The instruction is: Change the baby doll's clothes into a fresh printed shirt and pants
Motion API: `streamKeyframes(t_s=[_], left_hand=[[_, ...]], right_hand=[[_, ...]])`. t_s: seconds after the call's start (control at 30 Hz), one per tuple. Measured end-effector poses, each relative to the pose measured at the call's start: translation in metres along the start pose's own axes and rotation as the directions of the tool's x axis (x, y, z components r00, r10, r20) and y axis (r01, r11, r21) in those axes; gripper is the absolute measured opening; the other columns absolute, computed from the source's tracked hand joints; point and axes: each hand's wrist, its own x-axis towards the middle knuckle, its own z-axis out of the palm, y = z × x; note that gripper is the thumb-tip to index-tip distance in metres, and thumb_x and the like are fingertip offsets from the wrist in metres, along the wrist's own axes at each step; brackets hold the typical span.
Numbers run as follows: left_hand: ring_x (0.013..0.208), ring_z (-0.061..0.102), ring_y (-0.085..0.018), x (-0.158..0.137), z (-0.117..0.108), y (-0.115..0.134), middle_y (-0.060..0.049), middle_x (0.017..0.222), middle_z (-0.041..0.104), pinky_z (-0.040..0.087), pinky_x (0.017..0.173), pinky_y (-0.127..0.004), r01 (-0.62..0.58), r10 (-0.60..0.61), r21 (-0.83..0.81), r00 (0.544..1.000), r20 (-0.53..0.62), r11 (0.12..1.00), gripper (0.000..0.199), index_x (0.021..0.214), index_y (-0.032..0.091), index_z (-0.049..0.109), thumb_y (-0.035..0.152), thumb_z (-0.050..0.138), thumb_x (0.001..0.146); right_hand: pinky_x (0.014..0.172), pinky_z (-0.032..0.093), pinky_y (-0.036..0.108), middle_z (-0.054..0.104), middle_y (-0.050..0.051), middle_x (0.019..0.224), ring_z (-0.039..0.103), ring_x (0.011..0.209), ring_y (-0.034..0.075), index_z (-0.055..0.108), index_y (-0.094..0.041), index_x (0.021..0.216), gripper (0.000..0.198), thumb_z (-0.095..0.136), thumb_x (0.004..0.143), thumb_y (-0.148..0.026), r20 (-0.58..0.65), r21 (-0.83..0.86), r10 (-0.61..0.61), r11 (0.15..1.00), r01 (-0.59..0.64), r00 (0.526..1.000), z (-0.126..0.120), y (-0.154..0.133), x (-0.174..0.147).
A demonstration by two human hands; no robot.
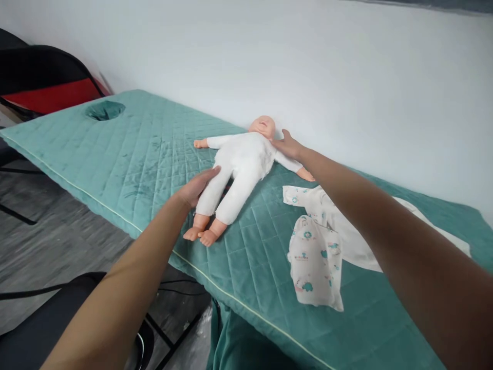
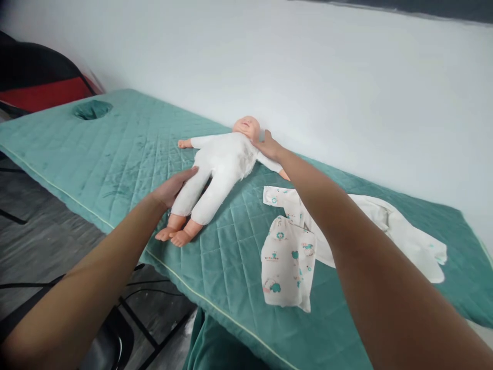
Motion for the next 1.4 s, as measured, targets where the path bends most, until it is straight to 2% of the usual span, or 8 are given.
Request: streamKeyframes(t_s=[0.17,0.33,0.37,0.5,0.73,0.93,1.2,1.4], left_hand=[[0.087,0.066,-0.024,-0.001,-0.015,-0.005,-0.009,0.096,0.073,0.054,0.074,-0.034,-0.127,0.227,0.312,0.923,-0.310,0.942,0.038,0.105,0.016,0.068,0.047,0.065,0.083],[0.096,0.065,-0.021,-0.047,0.026,-0.010,-0.007,0.109,0.068,0.054,0.082,-0.032,-0.338,0.721,0.669,0.531,-0.445,0.662,0.031,0.110,0.020,0.062,0.040,0.055,0.088],[0.093,0.066,-0.019,-0.061,0.045,-0.016,-0.006,0.107,0.068,0.055,0.079,-0.031,-0.372,0.731,0.667,0.553,-0.400,0.646,0.032,0.113,0.021,0.060,0.042,0.054,0.089],[0.079,0.068,-0.020,-0.103,0.129,-0.056,-0.005,0.094,0.070,0.054,0.072,-0.032,-0.265,0.411,0.705,0.911,-0.041,0.658,0.046,0.115,0.021,0.061,0.058,0.052,0.089],[0.088,0.068,-0.028,-0.101,0.215,-0.092,-0.010,0.101,0.074,0.053,0.074,-0.035,-0.210,0.169,0.835,0.975,0.143,0.508,0.042,0.103,0.017,0.066,0.051,0.069,0.078],[0.096,0.065,-0.024,-0.113,0.266,-0.071,-0.003,0.101,0.072,0.051,0.092,-0.038,-0.561,0.418,0.676,0.822,0.388,0.477,0.023,0.100,0.020,0.069,0.028,0.069,0.078],[0.131,0.047,-0.027,-0.119,0.353,-0.061,-0.010,0.140,0.050,0.042,0.107,-0.043,-0.850,0.662,0.527,0.383,0.644,-0.020,0.017,0.093,0.021,0.065,0.010,0.059,0.082],[0.089,0.063,-0.022,-0.132,0.403,-0.056,-0.004,0.091,0.067,0.048,0.082,-0.035,-0.884,0.457,0.467,0.428,0.780,0.032,0.003,0.087,0.021,0.056,0.018,0.055,0.087]], right_hand=[[0.110,0.045,0.044,0.050,0.020,0.150,0.058,0.129,0.030,0.019,-0.012,0.158,0.085,0.046,0.095,-0.063,-0.070,-0.322,0.062,0.943,-0.082,0.996,-0.060,0.050,-0.041],[0.110,0.041,0.043,0.052,0.021,0.148,0.053,0.133,0.035,0.041,-0.010,0.149,0.070,0.049,0.095,-0.055,-0.120,-0.630,0.140,0.755,-0.184,0.983,-0.121,0.113,-0.118],[0.112,0.038,0.045,0.052,0.023,0.147,0.050,0.135,0.037,0.047,-0.009,0.144,0.066,0.053,0.094,-0.052,-0.128,-0.654,0.147,0.731,-0.195,0.981,-0.129,0.123,-0.134],[0.109,0.038,0.047,0.055,0.022,0.143,0.043,0.136,0.039,0.060,-0.011,0.125,0.049,0.054,0.093,-0.047,-0.160,-0.735,0.142,0.643,-0.214,0.977,-0.146,0.143,-0.186],[0.089,0.046,0.042,0.066,0.019,0.119,0.063,0.104,0.030,0.059,-0.015,0.117,0.029,0.047,0.095,-0.027,-0.096,-0.824,0.042,0.558,-0.103,0.995,-0.162,0.113,-0.232],[0.084,0.046,0.036,0.066,0.011,0.127,0.062,0.106,0.027,0.055,-0.022,0.124,0.031,0.046,0.095,-0.027,-0.036,-0.826,-0.120,0.563,0.038,0.992,-0.185,0.080,-0.287],[0.075,0.043,0.029,0.067,0.003,0.119,0.064,0.100,0.020,0.061,-0.025,0.121,0.030,0.045,0.096,-0.021,0.093,-0.758,-0.439,0.550,0.350,0.893,-0.209,0.037,-0.387],[0.057,0.026,0.027,0.070,0.000,0.108,0.062,0.082,0.017,0.059,-0.029,0.123,0.031,0.046,0.097,-0.019,0.150,-0.891,-0.438,0.329,0.313,0.887,-0.230,0.031,-0.455]])
